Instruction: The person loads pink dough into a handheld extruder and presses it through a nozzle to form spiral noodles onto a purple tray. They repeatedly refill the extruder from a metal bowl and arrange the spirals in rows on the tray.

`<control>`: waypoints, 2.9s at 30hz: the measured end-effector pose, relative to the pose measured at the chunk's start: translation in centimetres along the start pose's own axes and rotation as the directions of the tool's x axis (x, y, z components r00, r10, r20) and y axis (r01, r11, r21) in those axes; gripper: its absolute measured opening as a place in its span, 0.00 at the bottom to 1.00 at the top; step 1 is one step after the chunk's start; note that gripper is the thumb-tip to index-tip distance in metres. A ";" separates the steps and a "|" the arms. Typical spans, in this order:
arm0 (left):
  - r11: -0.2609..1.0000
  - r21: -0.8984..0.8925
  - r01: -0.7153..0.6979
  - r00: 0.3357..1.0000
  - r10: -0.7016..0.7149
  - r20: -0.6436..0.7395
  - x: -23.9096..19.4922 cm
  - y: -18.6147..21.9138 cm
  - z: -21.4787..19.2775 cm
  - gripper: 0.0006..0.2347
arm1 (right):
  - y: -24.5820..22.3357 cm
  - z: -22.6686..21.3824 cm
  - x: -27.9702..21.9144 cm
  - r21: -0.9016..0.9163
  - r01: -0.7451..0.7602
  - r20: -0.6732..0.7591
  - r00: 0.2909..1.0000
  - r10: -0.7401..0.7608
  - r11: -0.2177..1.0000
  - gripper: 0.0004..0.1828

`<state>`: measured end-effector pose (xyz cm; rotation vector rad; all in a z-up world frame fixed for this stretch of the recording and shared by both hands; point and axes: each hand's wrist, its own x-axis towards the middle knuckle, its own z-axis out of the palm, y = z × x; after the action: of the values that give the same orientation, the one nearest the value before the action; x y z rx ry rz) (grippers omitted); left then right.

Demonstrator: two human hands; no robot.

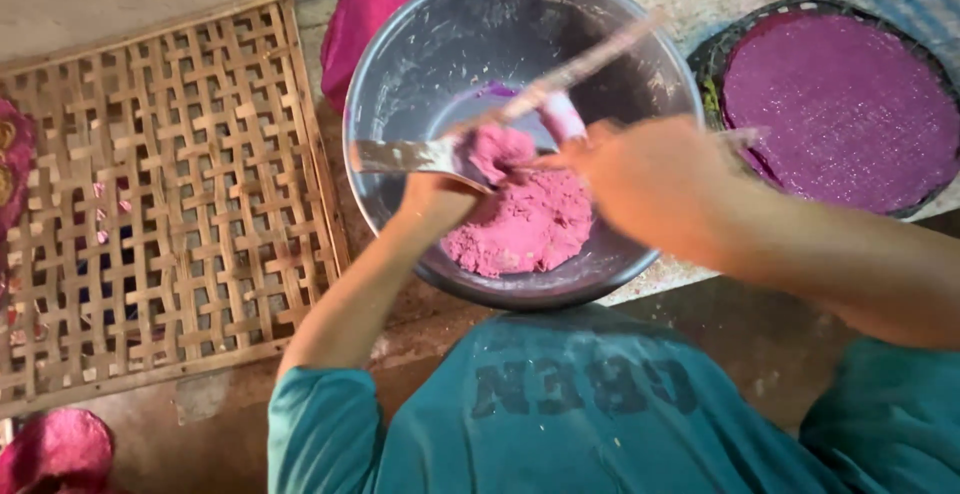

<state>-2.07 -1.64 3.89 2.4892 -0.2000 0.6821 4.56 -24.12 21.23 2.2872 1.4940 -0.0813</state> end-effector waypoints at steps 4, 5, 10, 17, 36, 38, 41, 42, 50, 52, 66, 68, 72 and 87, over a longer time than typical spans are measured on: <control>0.979 0.202 -0.005 1.000 0.002 0.011 0.5 -0.9 -1.9 0.24 | 3.7 0.6 -3.5 0.117 -0.153 -0.083 0.983 0.163 0.981 0.12; 0.993 0.113 0.022 1.000 -0.022 -0.001 0.7 -0.7 -2.1 0.30 | 3.8 0.7 -3.3 0.133 -0.140 -0.142 0.977 0.158 0.981 0.13; 0.994 0.094 -0.050 0.999 0.052 -0.013 1.8 1.3 -1.2 0.26 | 0.0 -2.0 0.6 0.095 0.036 -0.165 0.986 -0.020 0.995 0.14; 0.854 -0.376 0.360 0.931 -0.300 0.209 1.3 1.6 -1.5 0.12 | 0.5 -1.8 -0.4 0.102 -0.022 -0.178 0.983 0.040 0.995 0.10; 0.955 -0.065 0.290 0.941 -0.272 0.200 0.3 -1.1 -0.1 0.27 | 2.7 -2.5 -3.9 -0.014 -0.167 0.232 0.958 0.166 0.986 0.09; 0.998 0.036 0.049 0.992 -0.053 0.113 0.3 -1.1 -0.8 0.25 | 2.7 -1.4 -3.3 -0.044 -0.042 -0.013 0.999 0.042 0.998 0.09; 0.946 -0.208 0.250 0.952 -0.201 0.231 0.6 -0.4 0.7 0.25 | 0.2 0.8 -0.9 -0.150 0.018 -0.270 0.961 -0.059 0.989 0.09; 0.854 -0.329 0.403 0.898 -0.300 0.320 1.1 -0.5 1.4 0.26 | -1.0 1.3 0.3 -0.222 0.034 -0.261 0.961 -0.093 0.974 0.07; 0.306 -0.937 0.171 0.980 -0.147 0.130 -1.3 -4.9 1.5 0.09 | 0.6 1.1 -2.4 0.062 -0.055 -0.235 0.969 0.068 0.997 0.09; 0.170 -0.966 0.194 0.958 -0.244 0.149 -0.8 -5.1 1.1 0.08 | 1.1 1.5 -2.9 0.398 -0.051 -0.335 0.921 0.197 0.916 0.10; 0.993 -0.092 0.080 0.961 -0.101 -0.259 2.6 2.3 -2.7 0.46 | -2.5 14.1 1.9 0.978 0.172 -0.207 0.865 0.456 0.118 0.20; 1.000 -0.003 -0.014 0.948 0.013 -0.317 2.6 2.2 -2.0 0.51 | -2.8 14.4 3.4 0.954 0.239 -0.296 0.827 0.477 0.179 0.23; 0.999 0.036 0.018 0.932 -0.004 -0.363 3.5 -1.8 0.2 0.45 | -5.0 16.2 3.5 0.894 0.373 -0.447 0.786 0.427 0.249 0.22; -0.383 -0.591 0.710 0.601 -0.106 0.792 -1.7 10.4 9.6 0.17 | 5.5 17.5 -2.7 0.002 0.525 -0.442 0.764 0.471 -0.851 0.57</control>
<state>-2.27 -15.59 0.98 0.7432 0.1783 -0.4606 11.25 -34.73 7.57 -0.2737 -0.4933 0.6817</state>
